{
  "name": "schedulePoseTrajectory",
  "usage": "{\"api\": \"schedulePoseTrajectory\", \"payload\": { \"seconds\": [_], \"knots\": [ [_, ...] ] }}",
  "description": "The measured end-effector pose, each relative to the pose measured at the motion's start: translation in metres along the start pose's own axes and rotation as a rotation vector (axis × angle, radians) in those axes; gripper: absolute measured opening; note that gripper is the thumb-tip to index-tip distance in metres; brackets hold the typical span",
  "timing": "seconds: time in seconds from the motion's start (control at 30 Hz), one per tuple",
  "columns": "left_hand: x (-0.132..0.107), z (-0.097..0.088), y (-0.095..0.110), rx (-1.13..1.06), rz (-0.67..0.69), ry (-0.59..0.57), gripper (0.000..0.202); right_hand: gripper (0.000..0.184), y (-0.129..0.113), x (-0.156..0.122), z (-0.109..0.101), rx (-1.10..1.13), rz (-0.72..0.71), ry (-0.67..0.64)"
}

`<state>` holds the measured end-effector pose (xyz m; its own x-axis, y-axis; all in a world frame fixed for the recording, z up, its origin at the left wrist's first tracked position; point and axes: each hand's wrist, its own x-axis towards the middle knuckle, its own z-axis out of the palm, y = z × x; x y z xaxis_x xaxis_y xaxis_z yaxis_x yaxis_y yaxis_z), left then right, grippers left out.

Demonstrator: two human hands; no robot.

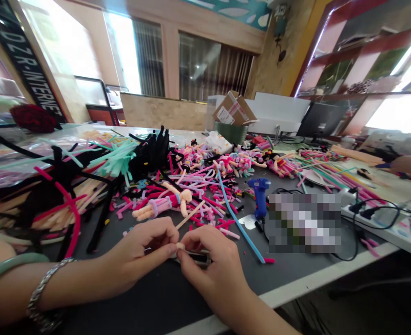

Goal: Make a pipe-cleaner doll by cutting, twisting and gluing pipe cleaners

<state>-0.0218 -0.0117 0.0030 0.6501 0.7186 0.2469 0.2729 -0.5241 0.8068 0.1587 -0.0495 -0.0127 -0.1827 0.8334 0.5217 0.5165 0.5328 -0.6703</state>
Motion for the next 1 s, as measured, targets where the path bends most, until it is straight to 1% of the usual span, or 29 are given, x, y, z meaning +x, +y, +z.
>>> {"api": "schedulePoseTrajectory", "payload": {
  "seconds": [0.13, 0.27, 0.47, 0.53, 0.67, 0.77, 0.8, 0.9, 1.0],
  "knots": [
    [0.0008, -0.0010, -0.0005, 0.014, -0.005, 0.004, 0.021, 0.006, 0.0001, 0.0004, -0.0005, 0.008, -0.001, -0.006],
    [0.0017, -0.0012, -0.0041, -0.010, -0.035, -0.001, 0.020, 0.007, 0.0007, 0.0011, -0.0008, 0.002, -0.033, -0.008],
    [0.0017, 0.0001, -0.0073, -0.081, -0.080, -0.010, 0.018, 0.008, 0.0018, 0.0014, -0.0002, -0.047, -0.059, 0.037],
    [0.0018, 0.0007, -0.0068, -0.086, -0.077, -0.011, 0.019, 0.009, 0.0018, 0.0015, 0.0002, -0.070, -0.086, 0.062],
    [0.0016, 0.0009, -0.0048, -0.079, -0.077, -0.021, 0.019, 0.011, 0.0030, 0.0010, 0.0014, -0.108, -0.183, 0.105],
    [0.0014, 0.0008, -0.0046, -0.091, -0.096, -0.042, 0.019, 0.012, 0.0040, -0.0008, 0.0023, -0.131, -0.236, 0.106],
    [0.0014, 0.0008, -0.0049, -0.085, -0.101, -0.033, 0.019, 0.012, 0.0039, -0.0015, 0.0026, -0.139, -0.249, 0.103],
    [0.0021, 0.0008, -0.0061, -0.073, -0.079, -0.007, 0.016, 0.013, 0.0027, -0.0024, 0.0029, -0.145, -0.276, 0.098],
    [0.0025, 0.0009, -0.0067, -0.068, -0.080, -0.004, 0.015, 0.012, 0.0010, -0.0011, 0.0024, -0.104, -0.258, 0.096]
  ]
}}
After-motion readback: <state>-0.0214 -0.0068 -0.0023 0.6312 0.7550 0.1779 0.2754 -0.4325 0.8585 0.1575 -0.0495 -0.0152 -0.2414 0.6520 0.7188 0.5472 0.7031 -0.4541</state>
